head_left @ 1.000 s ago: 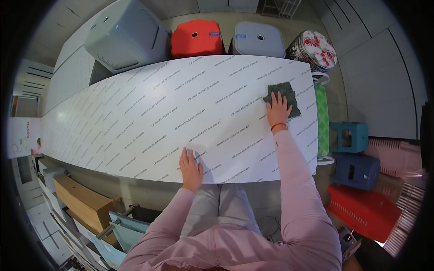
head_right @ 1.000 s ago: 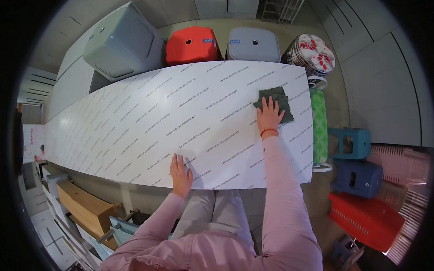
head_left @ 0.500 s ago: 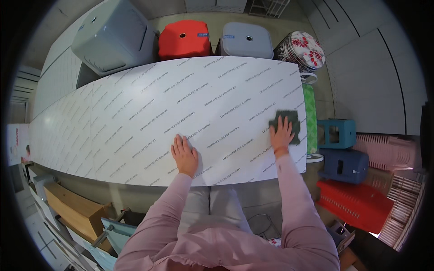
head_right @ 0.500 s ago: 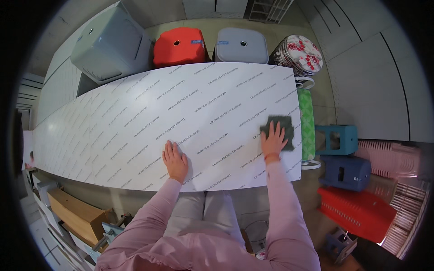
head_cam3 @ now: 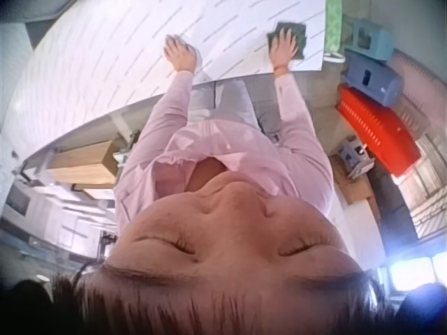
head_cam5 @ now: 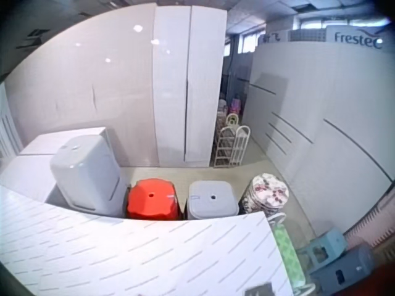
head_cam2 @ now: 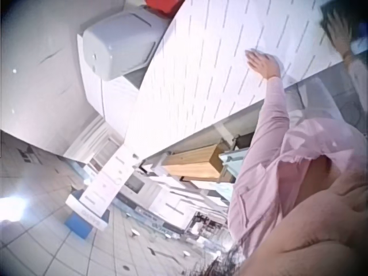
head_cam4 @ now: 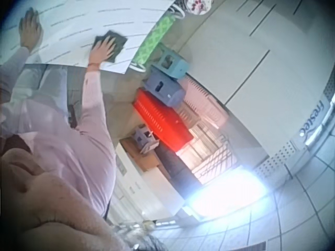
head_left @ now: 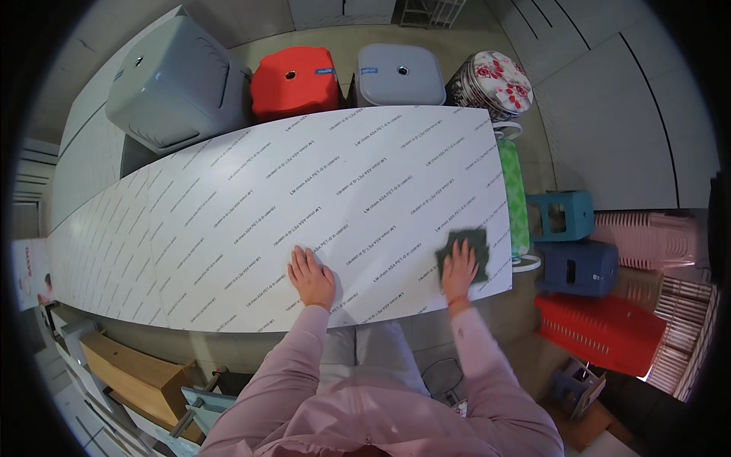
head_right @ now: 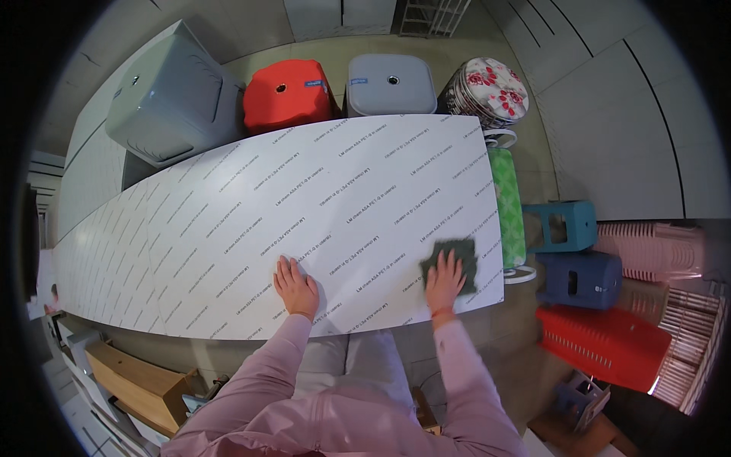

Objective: The person wipes a large white countertop with a green cloth, then moves to wipe a white appliance lid and a brown wooden cabinet. The person uses the cloth to clean each surface in sequence.

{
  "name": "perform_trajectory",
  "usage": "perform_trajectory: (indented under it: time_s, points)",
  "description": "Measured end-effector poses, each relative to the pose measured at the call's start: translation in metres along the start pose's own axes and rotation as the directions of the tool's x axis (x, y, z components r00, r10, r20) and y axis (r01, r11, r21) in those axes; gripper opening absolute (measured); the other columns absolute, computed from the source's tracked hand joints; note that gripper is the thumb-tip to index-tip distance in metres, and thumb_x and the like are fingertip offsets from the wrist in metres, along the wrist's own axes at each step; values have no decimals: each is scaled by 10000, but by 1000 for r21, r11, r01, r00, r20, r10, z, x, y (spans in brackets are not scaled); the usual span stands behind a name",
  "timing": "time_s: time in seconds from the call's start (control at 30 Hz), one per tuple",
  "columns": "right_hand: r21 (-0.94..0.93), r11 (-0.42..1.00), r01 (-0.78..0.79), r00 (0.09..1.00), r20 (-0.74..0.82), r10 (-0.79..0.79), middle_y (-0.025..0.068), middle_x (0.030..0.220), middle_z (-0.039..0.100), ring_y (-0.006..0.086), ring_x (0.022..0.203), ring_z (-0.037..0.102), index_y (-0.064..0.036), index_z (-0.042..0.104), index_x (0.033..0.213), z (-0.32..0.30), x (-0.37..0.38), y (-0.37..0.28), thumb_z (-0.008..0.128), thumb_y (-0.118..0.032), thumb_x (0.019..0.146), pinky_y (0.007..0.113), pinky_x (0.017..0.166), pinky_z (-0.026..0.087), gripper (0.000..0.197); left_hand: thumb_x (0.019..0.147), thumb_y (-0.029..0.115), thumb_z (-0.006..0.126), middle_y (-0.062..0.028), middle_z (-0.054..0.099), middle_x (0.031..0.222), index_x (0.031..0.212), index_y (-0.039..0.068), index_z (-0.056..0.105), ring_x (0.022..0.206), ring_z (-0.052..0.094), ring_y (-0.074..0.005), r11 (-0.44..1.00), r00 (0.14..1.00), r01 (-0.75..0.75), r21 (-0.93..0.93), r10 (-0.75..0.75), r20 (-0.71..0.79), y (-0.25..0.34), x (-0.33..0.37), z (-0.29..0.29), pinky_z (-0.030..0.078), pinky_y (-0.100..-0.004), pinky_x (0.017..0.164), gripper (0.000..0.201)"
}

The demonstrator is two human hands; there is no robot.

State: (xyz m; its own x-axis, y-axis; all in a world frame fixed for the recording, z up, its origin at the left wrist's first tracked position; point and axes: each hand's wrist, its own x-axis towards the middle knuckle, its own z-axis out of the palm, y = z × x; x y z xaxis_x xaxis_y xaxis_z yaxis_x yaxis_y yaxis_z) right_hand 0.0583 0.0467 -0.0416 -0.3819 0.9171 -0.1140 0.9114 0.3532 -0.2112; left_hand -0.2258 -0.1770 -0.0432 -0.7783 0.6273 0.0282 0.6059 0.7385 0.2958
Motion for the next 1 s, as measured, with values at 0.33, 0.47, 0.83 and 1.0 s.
perform_trajectory:
  time_s: [0.33, 0.47, 0.83, 1.0]
  points:
    - [93, 975, -203, 978, 76, 196, 76, 1679, 214, 330, 1517, 242, -96, 275, 1592, 11, 0, -43, 518, -383, 1001, 636, 1195, 188, 701, 882, 204, 557, -250, 299, 1600, 1460, -37, 404, 1492, 257, -399, 1000, 1000, 2, 29, -2, 17, -1, 5, 0, 160, -559, 1215, 645]
    - [95, 971, -220, 960, 198, 198, 82, 1685, 180, 346, 1518, 226, -75, 272, 1590, 2, -61, -57, 551, -381, 978, 656, 1185, 185, 739, 884, 207, 556, -248, 286, 1606, 1469, -40, 389, 1497, 246, -400, 999, 1000, 7, 34, -8, 26, 0, 0, -3, 153, -557, 1217, 657]
    - [49, 936, -349, 937, 2, 349, 129, 1655, 253, 345, 1518, 230, -34, 325, 1553, -12, 126, -57, 539, -479, 987, 662, 1173, 206, 751, 866, 222, 577, -241, 323, 1591, 1451, -25, 435, 1484, 277, -393, 1000, 1000, -19, 25, 19, 0, 4, -1, 2, 175, -570, 1211, 651]
    - [75, 996, 43, 986, 159, -54, 96, 1668, 232, 340, 1514, 237, -84, 347, 1561, 1, -68, -78, 619, -364, 933, 638, 1199, 152, 740, 865, 218, 576, -245, 310, 1595, 1461, -26, 416, 1483, 278, -399, 1000, 1000, 10, 28, -11, 12, -1, 0, 3, 186, -574, 1204, 663]
